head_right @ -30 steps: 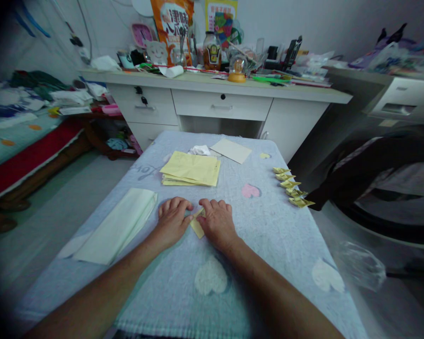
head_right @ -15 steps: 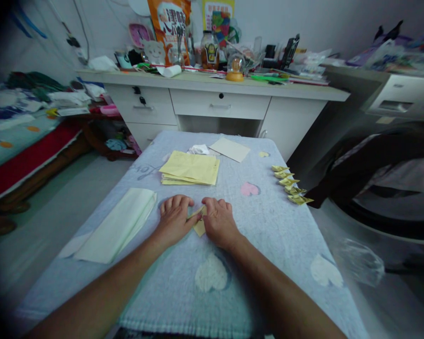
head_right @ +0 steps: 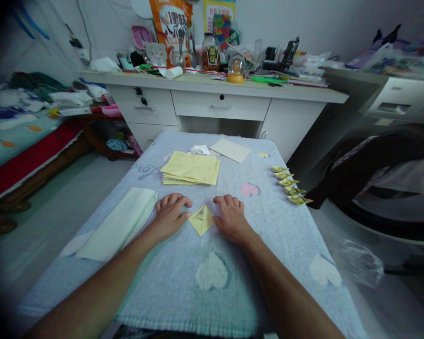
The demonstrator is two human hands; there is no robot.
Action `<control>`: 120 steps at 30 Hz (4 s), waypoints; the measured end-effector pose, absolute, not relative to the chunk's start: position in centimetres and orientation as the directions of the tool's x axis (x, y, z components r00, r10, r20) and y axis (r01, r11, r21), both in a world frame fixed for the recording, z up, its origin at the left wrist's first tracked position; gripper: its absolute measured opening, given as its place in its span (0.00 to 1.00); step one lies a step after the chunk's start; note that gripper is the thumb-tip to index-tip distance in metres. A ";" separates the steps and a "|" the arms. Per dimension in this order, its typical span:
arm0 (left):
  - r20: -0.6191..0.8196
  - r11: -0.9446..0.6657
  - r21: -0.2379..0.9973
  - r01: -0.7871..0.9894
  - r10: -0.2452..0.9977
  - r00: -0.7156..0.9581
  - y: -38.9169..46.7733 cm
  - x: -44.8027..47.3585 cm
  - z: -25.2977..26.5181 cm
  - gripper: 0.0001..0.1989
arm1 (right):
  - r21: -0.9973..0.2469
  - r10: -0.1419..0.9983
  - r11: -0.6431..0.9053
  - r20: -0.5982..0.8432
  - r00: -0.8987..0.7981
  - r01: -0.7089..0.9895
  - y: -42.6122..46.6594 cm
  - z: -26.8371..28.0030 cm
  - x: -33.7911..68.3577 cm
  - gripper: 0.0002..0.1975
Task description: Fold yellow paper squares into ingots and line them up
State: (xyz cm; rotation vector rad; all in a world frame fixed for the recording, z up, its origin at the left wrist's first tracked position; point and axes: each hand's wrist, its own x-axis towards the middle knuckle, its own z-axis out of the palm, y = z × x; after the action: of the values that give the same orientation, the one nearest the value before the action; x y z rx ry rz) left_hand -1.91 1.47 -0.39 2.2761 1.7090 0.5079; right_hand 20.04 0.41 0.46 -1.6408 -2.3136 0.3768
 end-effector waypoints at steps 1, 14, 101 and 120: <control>0.135 -0.300 0.417 0.858 0.954 0.267 1.5 -1.9 -0.3 0.08 | -0.373 0.943 0.329 0.087 -0.320 0.868 0.4 0.4 20.0 0.17; 0.163 -0.361 0.496 0.789 0.932 0.324 1.3 -0.5 -0.4 0.10 | -0.447 0.917 0.398 0.173 -0.359 0.801 0.5 0.2 18.6 0.14; 0.232 -0.500 0.532 0.683 0.862 0.451 1.8 -1.8 -0.2 0.04 | -0.618 0.916 0.400 0.245 -0.317 0.677 1.1 -0.5 19.6 0.03; 0.145 -0.313 0.562 0.766 0.949 0.281 2.1 -1.5 0.0 0.04 | -0.481 0.971 0.235 0.156 -0.181 0.844 1.5 -0.6 18.6 0.06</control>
State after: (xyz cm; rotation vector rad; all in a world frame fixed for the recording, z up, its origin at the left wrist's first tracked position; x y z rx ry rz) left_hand -1.48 2.06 -0.04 2.1738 1.5479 0.6531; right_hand 18.63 1.45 -0.60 -1.6644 -2.0889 0.4008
